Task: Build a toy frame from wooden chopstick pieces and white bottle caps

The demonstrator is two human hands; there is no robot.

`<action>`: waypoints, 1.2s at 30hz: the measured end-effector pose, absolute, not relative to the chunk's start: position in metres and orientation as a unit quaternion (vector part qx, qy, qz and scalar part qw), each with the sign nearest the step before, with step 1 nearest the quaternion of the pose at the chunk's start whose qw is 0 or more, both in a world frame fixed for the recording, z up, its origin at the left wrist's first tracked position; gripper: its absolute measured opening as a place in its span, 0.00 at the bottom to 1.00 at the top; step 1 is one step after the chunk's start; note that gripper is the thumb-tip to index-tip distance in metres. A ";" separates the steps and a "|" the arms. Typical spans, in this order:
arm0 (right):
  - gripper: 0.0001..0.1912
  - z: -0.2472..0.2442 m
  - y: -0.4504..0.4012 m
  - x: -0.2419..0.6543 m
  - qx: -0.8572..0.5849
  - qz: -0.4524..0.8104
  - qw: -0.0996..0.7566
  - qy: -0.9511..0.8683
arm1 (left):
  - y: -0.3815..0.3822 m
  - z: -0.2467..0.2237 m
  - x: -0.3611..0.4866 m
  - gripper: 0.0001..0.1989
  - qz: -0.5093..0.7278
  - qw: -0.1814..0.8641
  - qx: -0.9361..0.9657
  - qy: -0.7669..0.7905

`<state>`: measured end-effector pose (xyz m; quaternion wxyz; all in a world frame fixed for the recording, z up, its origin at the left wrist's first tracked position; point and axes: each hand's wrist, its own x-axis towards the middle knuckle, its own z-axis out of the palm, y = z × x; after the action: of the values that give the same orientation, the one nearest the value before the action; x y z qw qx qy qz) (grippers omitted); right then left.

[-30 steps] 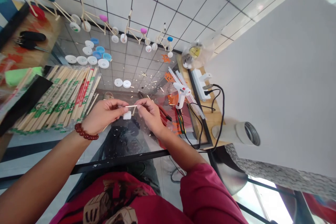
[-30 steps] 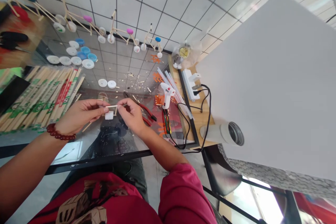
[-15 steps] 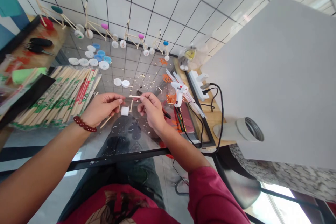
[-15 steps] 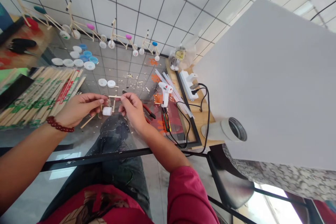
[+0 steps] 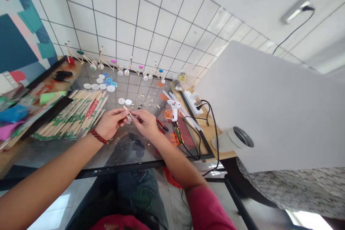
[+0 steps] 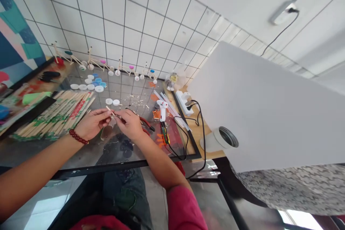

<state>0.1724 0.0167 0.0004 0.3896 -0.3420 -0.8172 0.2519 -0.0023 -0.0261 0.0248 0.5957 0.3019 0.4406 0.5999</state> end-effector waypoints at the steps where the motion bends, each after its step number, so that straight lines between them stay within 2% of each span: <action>1: 0.10 0.004 0.018 0.180 -0.367 0.211 0.353 -0.834 | -0.025 0.024 -0.004 0.22 0.605 0.594 0.298 0.438; 4: 0.19 0.015 0.019 0.208 -0.501 0.086 0.252 -0.823 | -0.022 0.023 -0.011 0.20 0.616 0.591 0.294 0.431; 6: 0.22 0.019 0.017 0.224 -0.566 0.064 0.169 -0.805 | -0.020 0.023 -0.015 0.18 0.620 0.593 0.292 0.423; 9: 0.15 0.018 0.014 0.233 -0.564 0.085 0.064 -0.819 | -0.019 0.022 -0.018 0.17 0.617 0.603 0.294 0.411; 11: 0.10 0.015 0.013 0.229 -0.549 0.082 0.040 -0.831 | -0.020 0.021 -0.019 0.17 0.608 0.614 0.301 0.403; 13: 0.07 0.015 0.014 0.222 -0.570 0.125 0.077 -0.808 | -0.021 0.020 -0.020 0.16 0.599 0.625 0.307 0.395; 15: 0.07 0.019 0.017 0.218 -0.595 0.221 0.132 -0.762 | -0.021 0.019 -0.021 0.16 0.596 0.632 0.306 0.389; 19: 0.16 0.033 0.019 0.220 -0.578 0.365 0.166 -0.711 | -0.019 0.017 -0.023 0.16 0.594 0.645 0.303 0.373; 24: 0.26 0.044 0.006 0.219 -0.445 0.661 0.264 -0.544 | -0.018 0.017 -0.023 0.15 0.586 0.651 0.311 0.369; 28: 0.24 0.049 -0.001 0.213 -0.427 0.700 0.239 -0.521 | -0.018 0.016 -0.022 0.17 0.572 0.657 0.317 0.375; 36: 0.20 0.050 0.002 0.211 -0.460 0.667 0.210 -0.547 | -0.020 0.010 -0.014 0.18 0.533 0.652 0.363 0.398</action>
<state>0.2108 0.0023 0.0501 0.2098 -0.4597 -0.5473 0.6671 -0.0135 -0.0200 0.0103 0.6521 0.3633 0.3984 0.5330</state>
